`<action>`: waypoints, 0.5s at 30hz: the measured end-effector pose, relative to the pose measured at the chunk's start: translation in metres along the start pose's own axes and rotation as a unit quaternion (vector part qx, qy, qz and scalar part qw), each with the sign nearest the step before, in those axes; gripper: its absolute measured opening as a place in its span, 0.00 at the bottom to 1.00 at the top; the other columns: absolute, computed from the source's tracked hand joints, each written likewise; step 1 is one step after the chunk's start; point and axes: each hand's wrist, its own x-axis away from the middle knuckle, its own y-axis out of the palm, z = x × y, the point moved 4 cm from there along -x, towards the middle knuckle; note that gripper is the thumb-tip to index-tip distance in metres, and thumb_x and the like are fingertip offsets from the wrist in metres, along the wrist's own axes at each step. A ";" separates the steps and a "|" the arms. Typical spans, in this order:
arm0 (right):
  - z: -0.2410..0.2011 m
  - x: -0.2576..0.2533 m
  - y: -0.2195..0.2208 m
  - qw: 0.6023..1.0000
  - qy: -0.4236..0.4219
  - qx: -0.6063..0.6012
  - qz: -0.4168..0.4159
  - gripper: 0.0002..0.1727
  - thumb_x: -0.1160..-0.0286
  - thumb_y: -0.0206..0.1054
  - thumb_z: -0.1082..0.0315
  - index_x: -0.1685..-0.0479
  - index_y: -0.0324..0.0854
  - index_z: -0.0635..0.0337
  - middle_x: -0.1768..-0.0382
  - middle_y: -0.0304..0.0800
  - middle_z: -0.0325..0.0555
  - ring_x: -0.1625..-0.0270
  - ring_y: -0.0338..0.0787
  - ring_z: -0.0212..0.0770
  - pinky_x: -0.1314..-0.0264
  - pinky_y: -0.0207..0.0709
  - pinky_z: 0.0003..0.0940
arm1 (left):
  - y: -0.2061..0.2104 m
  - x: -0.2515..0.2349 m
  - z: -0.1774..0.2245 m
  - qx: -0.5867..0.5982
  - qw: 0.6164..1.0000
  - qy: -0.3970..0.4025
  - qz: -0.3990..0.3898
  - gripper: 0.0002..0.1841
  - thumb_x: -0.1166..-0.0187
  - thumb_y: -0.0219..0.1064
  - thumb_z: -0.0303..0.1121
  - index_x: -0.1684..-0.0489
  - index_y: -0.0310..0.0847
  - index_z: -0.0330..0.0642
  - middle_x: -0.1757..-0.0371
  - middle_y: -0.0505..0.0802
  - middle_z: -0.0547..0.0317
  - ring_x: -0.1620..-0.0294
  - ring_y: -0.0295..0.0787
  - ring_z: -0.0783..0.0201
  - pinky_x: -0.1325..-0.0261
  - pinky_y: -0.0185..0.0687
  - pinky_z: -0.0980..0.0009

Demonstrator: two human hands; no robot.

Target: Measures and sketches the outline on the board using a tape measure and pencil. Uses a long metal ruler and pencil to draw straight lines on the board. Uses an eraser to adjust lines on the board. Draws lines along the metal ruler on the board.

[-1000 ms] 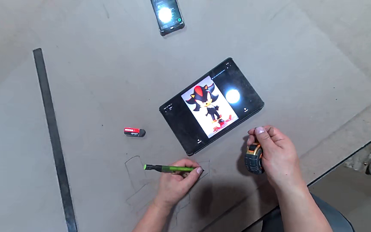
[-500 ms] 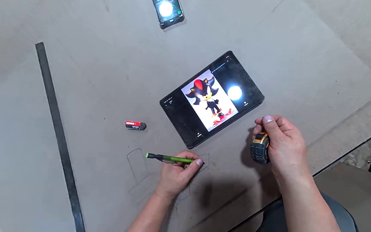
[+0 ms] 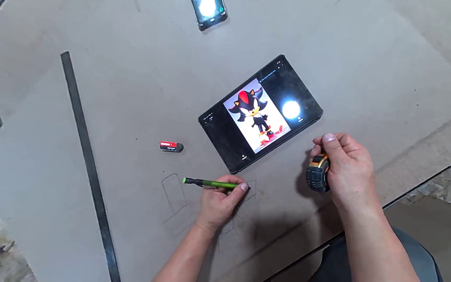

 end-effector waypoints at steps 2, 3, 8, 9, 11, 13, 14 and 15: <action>0.003 0.001 0.002 1.000 0.005 0.007 -0.008 0.17 0.07 0.54 0.56 0.55 0.86 0.54 0.68 0.93 0.37 0.67 0.91 0.34 0.65 0.85 0.31 | 0.000 -0.001 0.000 0.000 1.000 0.000 0.002 0.08 0.23 0.73 0.37 0.61 0.92 0.43 0.73 0.92 0.60 0.80 0.83 0.68 0.78 0.80 0.73; 0.004 0.001 0.003 1.000 0.006 0.010 -0.011 0.17 0.08 0.54 0.56 0.56 0.86 0.54 0.68 0.93 0.37 0.67 0.91 0.34 0.65 0.84 0.31 | 0.000 -0.001 0.000 -0.002 1.000 -0.002 0.003 0.08 0.23 0.73 0.37 0.61 0.92 0.43 0.73 0.92 0.60 0.80 0.84 0.68 0.79 0.80 0.73; -0.001 -0.001 0.004 1.000 -0.004 0.011 -0.017 0.16 0.08 0.55 0.57 0.56 0.86 0.52 0.68 0.93 0.35 0.66 0.91 0.32 0.64 0.84 0.28 | 0.000 0.000 -0.001 0.003 1.000 0.001 0.001 0.07 0.23 0.73 0.34 0.60 0.91 0.40 0.72 0.92 0.60 0.79 0.84 0.69 0.78 0.81 0.74; -0.002 -0.002 0.003 1.000 -0.009 0.010 -0.017 0.16 0.07 0.54 0.57 0.56 0.86 0.52 0.68 0.93 0.35 0.66 0.91 0.31 0.64 0.85 0.28 | 0.000 0.000 -0.001 0.007 1.000 0.002 -0.001 0.07 0.23 0.72 0.33 0.59 0.90 0.40 0.72 0.92 0.59 0.79 0.84 0.69 0.77 0.81 0.74; -0.004 -0.003 0.001 1.000 -0.010 0.007 -0.010 0.16 0.07 0.54 0.56 0.56 0.86 0.52 0.67 0.93 0.35 0.65 0.91 0.32 0.64 0.84 0.28 | 0.000 0.000 0.000 0.013 1.000 0.003 -0.003 0.07 0.22 0.72 0.33 0.59 0.90 0.39 0.72 0.92 0.57 0.80 0.84 0.68 0.78 0.81 0.74; -0.002 -0.004 0.002 1.000 -0.010 0.008 -0.007 0.16 0.08 0.55 0.56 0.56 0.86 0.53 0.68 0.93 0.36 0.66 0.91 0.32 0.64 0.84 0.29 | -0.001 -0.002 0.001 0.013 1.000 -0.012 -0.010 0.07 0.22 0.71 0.33 0.58 0.91 0.40 0.71 0.93 0.56 0.78 0.85 0.66 0.77 0.82 0.72; -0.001 -0.005 0.003 1.000 -0.010 0.012 -0.009 0.17 0.08 0.55 0.55 0.56 0.86 0.53 0.68 0.93 0.35 0.66 0.91 0.32 0.65 0.84 0.29 | -0.001 -0.004 0.001 0.011 0.999 -0.024 -0.018 0.07 0.23 0.71 0.33 0.57 0.91 0.41 0.69 0.93 0.56 0.76 0.87 0.65 0.75 0.84 0.71; 0.000 -0.005 0.005 1.000 -0.009 0.013 -0.010 0.17 0.08 0.55 0.55 0.56 0.86 0.53 0.68 0.93 0.35 0.67 0.91 0.32 0.65 0.84 0.29 | -0.002 -0.005 0.002 0.013 0.999 -0.031 -0.027 0.07 0.23 0.71 0.33 0.56 0.90 0.41 0.67 0.94 0.56 0.75 0.87 0.64 0.73 0.85 0.70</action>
